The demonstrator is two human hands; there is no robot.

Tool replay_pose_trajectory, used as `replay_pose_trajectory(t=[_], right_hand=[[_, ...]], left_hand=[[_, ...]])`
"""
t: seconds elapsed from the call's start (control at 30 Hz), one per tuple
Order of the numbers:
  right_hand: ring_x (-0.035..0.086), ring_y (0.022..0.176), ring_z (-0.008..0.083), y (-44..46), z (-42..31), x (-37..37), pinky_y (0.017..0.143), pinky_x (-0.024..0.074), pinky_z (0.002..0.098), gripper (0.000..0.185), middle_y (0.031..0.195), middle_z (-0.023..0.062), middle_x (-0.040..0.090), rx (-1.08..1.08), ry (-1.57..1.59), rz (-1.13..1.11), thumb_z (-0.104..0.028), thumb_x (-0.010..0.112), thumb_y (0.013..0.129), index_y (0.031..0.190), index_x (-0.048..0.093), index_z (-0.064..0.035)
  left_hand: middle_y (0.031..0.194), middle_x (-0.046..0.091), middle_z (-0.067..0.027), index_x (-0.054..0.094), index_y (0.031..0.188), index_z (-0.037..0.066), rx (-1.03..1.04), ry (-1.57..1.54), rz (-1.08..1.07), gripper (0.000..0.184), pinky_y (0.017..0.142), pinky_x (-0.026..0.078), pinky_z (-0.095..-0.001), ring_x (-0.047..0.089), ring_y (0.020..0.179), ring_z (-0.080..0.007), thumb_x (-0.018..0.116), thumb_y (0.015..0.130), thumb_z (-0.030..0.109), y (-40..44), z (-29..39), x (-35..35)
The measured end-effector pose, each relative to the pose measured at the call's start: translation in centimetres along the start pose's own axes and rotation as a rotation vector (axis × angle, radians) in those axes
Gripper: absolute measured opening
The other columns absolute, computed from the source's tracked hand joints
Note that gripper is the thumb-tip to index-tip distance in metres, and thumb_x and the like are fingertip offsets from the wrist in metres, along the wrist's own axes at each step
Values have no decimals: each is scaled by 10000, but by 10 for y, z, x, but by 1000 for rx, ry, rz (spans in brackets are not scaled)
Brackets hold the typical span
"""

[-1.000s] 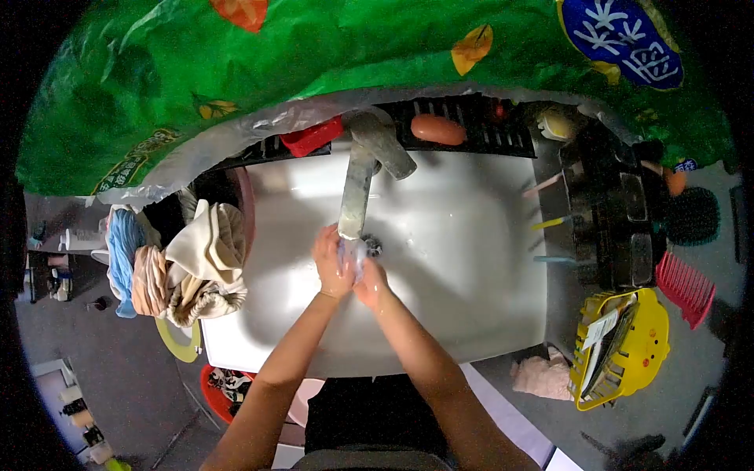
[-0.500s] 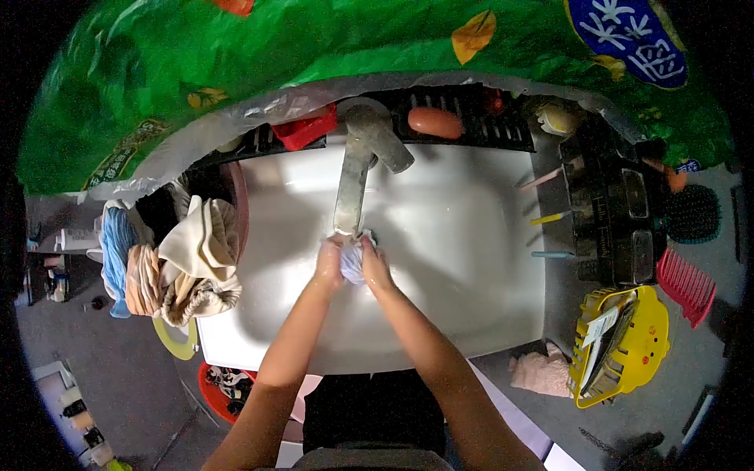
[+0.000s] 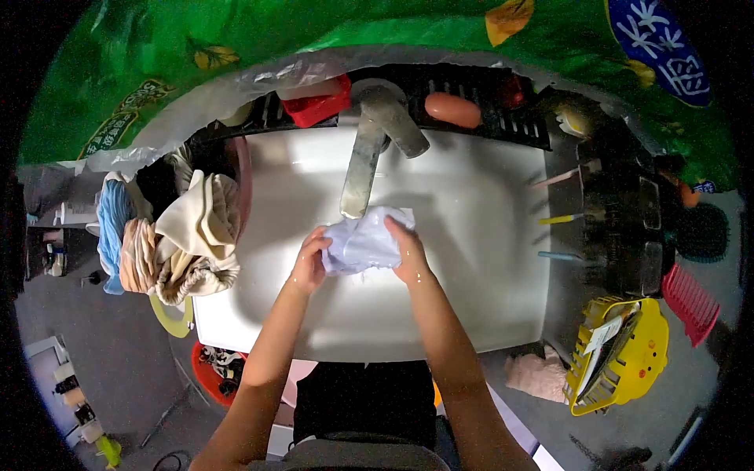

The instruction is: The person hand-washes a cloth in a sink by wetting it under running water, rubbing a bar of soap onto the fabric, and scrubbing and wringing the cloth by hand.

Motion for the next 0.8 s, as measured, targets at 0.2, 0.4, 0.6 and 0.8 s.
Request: replay_pose_trajectory(t=[0.2,0.4,0.6,0.8], right_hand=[[523,963,227,-9,3,4,836,415,370,370,1040,70,546,116,123,-165,-255,533,807,1115,475,-58],[523,957,218,-13,-2,4,832,417,369,393,1035,76,541,92,157,-246,-273,534,808,1128,466,-54],[511,997,224,-17,-7,14,866,396,380,395,1078,80,533,180,214,-312,-313,483,836,1145,457,-68],[536,944,175,-11,12,39,812,436,322,471,1047,71,541,271,-132,-255,-352,546,804,1139,447,-36]], left_hand=[[812,491,-23,480,897,84,28,-73,-9,242,684,411,-255,498,789,-148,476,664,17,-5,-14,-22],[831,464,-16,491,856,86,140,-54,-19,257,688,377,-232,463,810,-140,482,611,9,-4,-14,-18],[1003,493,-48,462,1080,107,2,53,25,367,847,377,-324,479,963,-196,444,783,323,12,-16,-24],[1071,528,-108,437,1164,65,-176,-96,-156,569,821,435,-344,528,966,-199,425,815,513,31,-29,-9]])
Point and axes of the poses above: each hand's wrist, its own y-axis towards the middle knuckle, its own x-axis out of the palm, z = x × y, the point moved 2 cm from there along y, towards the middle knuckle
